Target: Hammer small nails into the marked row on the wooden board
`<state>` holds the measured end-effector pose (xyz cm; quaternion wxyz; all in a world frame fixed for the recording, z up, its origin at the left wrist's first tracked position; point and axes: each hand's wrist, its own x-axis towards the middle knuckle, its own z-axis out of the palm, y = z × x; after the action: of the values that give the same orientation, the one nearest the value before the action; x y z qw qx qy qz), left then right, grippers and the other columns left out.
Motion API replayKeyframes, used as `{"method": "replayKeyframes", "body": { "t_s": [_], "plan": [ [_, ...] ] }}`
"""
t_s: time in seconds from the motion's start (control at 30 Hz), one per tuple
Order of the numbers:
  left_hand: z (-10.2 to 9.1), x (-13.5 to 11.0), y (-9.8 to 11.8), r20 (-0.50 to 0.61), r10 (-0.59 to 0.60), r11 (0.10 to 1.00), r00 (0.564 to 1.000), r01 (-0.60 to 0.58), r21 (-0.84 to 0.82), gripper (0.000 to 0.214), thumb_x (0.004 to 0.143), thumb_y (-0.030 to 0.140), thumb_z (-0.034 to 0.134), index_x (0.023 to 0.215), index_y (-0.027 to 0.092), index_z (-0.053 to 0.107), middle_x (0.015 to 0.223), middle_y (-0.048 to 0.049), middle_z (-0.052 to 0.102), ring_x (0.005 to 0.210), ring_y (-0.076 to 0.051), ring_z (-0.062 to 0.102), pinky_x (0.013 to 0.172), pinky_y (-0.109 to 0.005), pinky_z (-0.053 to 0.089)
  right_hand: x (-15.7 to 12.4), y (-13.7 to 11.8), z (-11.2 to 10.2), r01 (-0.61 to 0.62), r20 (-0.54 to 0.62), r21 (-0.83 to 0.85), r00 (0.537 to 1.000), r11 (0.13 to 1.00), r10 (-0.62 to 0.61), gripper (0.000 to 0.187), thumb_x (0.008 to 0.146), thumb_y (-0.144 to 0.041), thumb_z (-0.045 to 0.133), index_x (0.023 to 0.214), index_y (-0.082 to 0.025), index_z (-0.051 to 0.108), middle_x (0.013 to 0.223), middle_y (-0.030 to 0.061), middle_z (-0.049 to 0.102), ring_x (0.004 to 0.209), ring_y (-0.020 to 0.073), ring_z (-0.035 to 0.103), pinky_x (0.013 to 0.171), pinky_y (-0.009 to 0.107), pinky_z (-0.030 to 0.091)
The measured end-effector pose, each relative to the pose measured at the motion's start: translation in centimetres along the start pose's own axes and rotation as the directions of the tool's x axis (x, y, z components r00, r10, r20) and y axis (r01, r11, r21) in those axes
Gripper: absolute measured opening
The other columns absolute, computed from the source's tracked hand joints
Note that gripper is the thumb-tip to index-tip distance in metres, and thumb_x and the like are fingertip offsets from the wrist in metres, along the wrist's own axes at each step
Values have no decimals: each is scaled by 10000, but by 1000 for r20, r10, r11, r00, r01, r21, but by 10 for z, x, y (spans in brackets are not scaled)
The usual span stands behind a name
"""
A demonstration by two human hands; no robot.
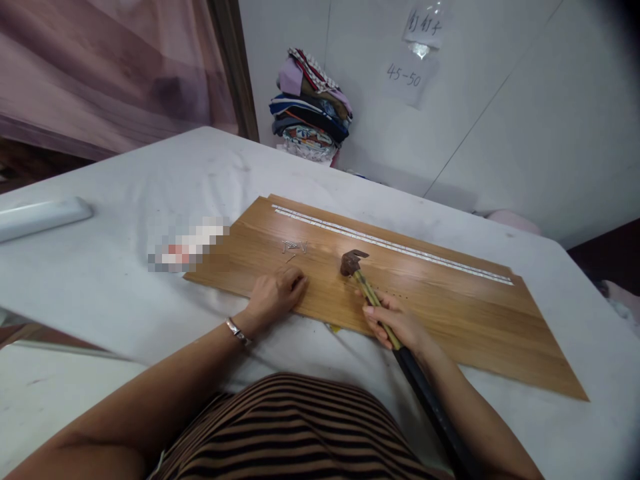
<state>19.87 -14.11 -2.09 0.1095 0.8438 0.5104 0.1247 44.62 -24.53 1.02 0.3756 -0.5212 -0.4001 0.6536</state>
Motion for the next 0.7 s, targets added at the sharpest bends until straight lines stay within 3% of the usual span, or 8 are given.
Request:
{"method": "replayKeyframes", "body": {
  "t_s": [0.7],
  "plan": [
    [1,0,0,-5,-2,1000,1000,2,-19,256,934,383,407,862,226,595,934,-44,699,862,-200,639,662,-291,391,2,3,-2,-12,3,-4,1000,1000,12,552,748,-458,645,1177,-146,492,400,-133,416,275,58,291,272,154,266]
  ]
}}
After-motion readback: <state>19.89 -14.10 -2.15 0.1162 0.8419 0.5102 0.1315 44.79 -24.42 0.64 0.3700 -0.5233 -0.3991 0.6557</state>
